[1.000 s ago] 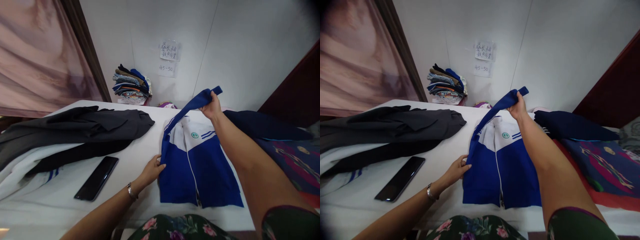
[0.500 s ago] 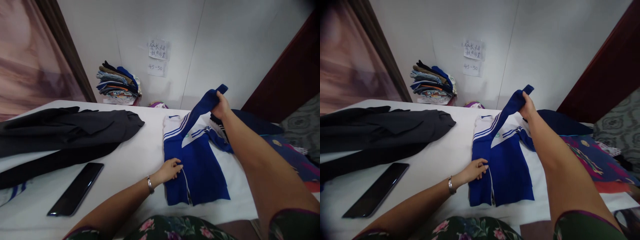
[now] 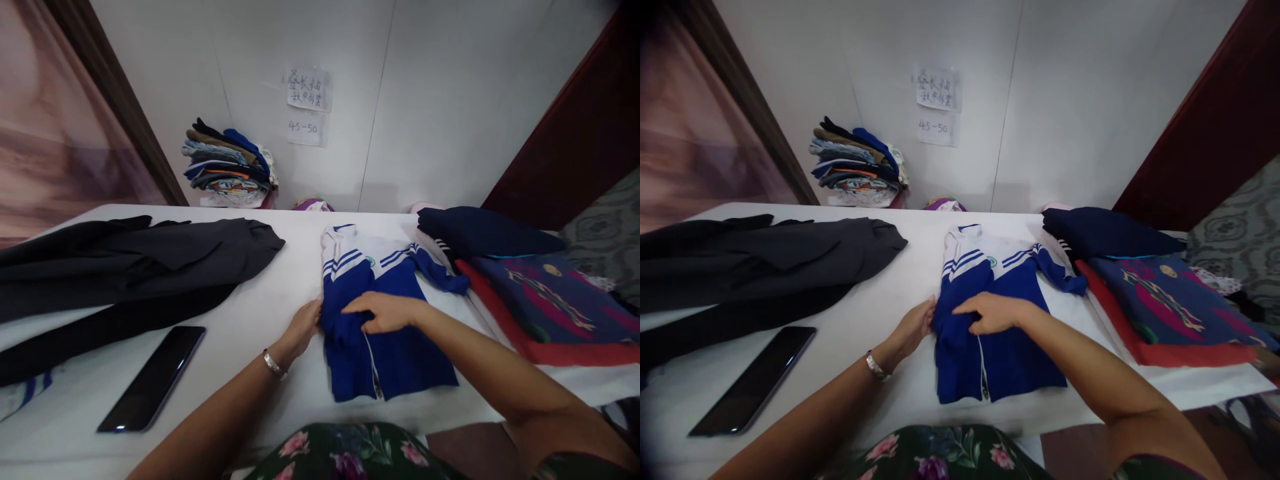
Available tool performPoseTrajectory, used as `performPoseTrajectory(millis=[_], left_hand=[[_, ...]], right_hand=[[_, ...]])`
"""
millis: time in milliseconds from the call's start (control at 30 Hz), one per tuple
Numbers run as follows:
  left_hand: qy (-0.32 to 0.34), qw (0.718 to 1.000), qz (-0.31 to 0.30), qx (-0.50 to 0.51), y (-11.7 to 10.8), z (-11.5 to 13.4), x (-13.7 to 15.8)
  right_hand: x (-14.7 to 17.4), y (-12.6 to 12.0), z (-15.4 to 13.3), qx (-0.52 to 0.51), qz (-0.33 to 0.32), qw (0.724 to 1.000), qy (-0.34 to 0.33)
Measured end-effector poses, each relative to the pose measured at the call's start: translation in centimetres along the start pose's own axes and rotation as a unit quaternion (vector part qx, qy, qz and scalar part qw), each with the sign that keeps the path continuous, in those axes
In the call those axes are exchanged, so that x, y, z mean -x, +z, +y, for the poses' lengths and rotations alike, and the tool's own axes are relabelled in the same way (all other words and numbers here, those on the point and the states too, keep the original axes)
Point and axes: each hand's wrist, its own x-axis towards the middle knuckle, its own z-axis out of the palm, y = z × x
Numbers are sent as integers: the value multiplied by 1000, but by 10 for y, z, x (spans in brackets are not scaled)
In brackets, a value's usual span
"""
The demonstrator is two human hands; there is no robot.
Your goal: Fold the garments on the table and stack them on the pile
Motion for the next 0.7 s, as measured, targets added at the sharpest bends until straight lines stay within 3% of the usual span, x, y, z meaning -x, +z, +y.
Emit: performPoseTrajectory(millis=[67, 167, 400, 567, 700], left_hand=[[-14, 1000, -17, -7, 0, -1, 2], [-35, 999, -2, -36, 4, 2, 7], [-57, 995, -55, -59, 25, -6, 16], [-19, 973, -25, -228, 23, -14, 16], [5, 923, -26, -383, 15, -15, 20]], right_hand=[[3, 27, 3, 30, -18, 999, 3], [9, 41, 9, 17, 16, 1000, 11], [6, 38, 41, -55, 216, 971, 85], [-9, 54, 59, 22, 118, 980, 158], [-27, 39, 58, 70, 185, 969, 145]])
